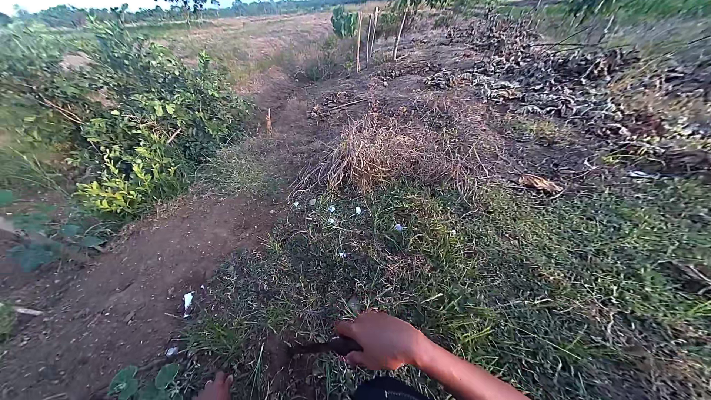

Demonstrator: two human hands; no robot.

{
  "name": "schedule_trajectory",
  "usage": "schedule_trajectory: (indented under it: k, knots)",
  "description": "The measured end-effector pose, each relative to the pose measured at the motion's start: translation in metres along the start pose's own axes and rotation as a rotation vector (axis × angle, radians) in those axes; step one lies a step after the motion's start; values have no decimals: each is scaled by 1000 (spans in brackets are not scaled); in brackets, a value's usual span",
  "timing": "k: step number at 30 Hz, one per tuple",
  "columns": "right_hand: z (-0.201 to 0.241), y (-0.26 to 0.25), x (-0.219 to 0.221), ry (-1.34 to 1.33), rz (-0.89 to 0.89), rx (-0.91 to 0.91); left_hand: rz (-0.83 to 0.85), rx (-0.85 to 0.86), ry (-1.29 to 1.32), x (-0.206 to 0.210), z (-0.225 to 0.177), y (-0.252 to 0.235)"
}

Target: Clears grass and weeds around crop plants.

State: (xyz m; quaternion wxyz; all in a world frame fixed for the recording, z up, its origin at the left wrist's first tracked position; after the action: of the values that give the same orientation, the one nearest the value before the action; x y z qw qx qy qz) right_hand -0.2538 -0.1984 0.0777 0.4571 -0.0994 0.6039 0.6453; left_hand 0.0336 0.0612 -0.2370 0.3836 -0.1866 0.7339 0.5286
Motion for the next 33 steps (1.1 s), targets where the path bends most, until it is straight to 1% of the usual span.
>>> schedule_trajectory:
  k: [3,7,11,15,19,24,28,30,33]
  knots:
    - [3,4,7,-4,-8,-1,24,-15,-51,6,-2,2]
    - [1,5,11,-5,-9,-4,0,-32,-82,6,-7,10]
    - [0,5,10,-13,6,13,-32,-93,-72,8,-9,17]
    - [2,4,10,6,10,21,8,-147,-156,12,-13,19]
    - [8,4,8,18,11,19,34,-152,-233,10,-19,26]
    - [9,5,6,13,-3,8,-2,-149,-155,14,-12,26]
    - [3,3,6,-6,-3,13,-28,-198,-98,22,-8,28]
    - [-1,2,5,-9,-7,15,-40,-211,-112,25,-6,28]
    - [-3,2,4,-15,0,24,-15,-197,-147,23,-4,28]
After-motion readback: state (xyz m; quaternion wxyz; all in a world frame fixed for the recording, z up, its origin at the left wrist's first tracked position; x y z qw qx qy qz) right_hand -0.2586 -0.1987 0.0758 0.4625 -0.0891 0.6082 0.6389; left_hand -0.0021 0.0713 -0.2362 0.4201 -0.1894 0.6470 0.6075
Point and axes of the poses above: each hand's wrist, its own y-axis away from the middle knuckle, its own x-axis out of the palm, z = x × y, the point moved 5 cm from there along -y, towards the middle knuckle, and after that the axes turned 6 degrees about y, right-handed, at the moved point
